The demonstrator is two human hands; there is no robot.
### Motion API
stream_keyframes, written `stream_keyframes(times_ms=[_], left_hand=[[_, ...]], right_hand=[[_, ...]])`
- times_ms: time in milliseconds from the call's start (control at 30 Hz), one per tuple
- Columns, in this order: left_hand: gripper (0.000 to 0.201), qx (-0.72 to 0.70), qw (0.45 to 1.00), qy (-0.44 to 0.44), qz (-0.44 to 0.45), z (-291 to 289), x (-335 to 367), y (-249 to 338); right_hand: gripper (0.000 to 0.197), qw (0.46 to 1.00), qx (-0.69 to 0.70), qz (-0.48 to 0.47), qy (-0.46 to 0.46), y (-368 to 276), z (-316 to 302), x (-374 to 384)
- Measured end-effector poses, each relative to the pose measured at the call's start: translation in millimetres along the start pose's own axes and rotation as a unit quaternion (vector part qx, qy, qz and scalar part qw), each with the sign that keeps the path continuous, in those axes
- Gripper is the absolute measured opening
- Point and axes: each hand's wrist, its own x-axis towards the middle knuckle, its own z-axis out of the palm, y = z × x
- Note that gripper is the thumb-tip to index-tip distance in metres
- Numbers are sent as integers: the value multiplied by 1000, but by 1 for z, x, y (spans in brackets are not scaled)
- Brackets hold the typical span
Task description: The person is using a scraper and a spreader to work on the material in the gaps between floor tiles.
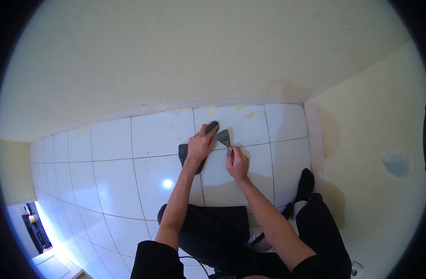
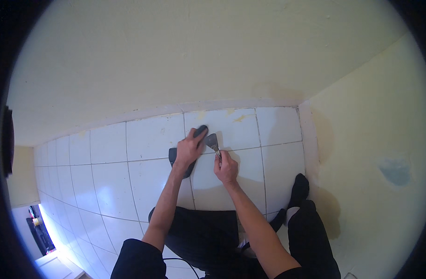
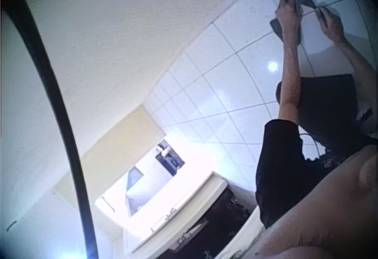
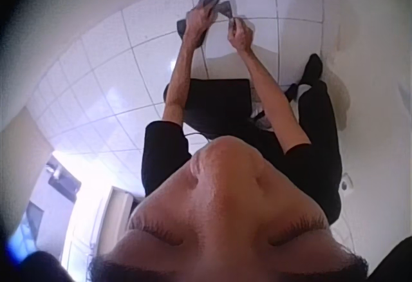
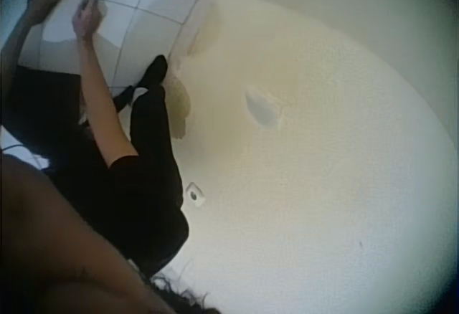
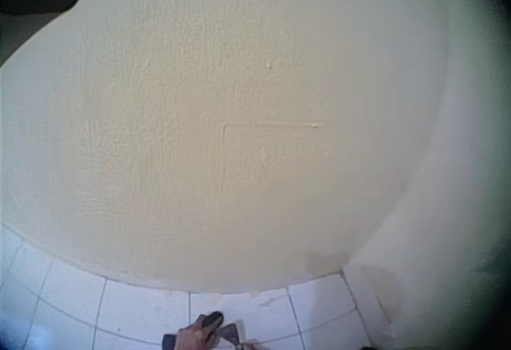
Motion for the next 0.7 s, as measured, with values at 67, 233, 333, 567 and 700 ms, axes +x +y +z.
stream_keyframes(times_ms=[67,233,333,567,700], left_hand=[[44,12,999,27,-38,-2,1,-11],[45,14,987,101,-127,-9,2,-36],[46,19,993,88,-82,-1,0,-30],[51,-29,997,-44,55,9,-5,-9],[48,-20,999,-2,-32,-3,0,-15]], right_hand=[[15,1000,-2,-3,7,4,1,-1],[16,1000,18,7,8,4,2,-2],[14,999,15,30,-5,3,1,-3],[14,998,39,44,-11,1,0,-3],[16,999,14,37,-14,2,-2,-2]])
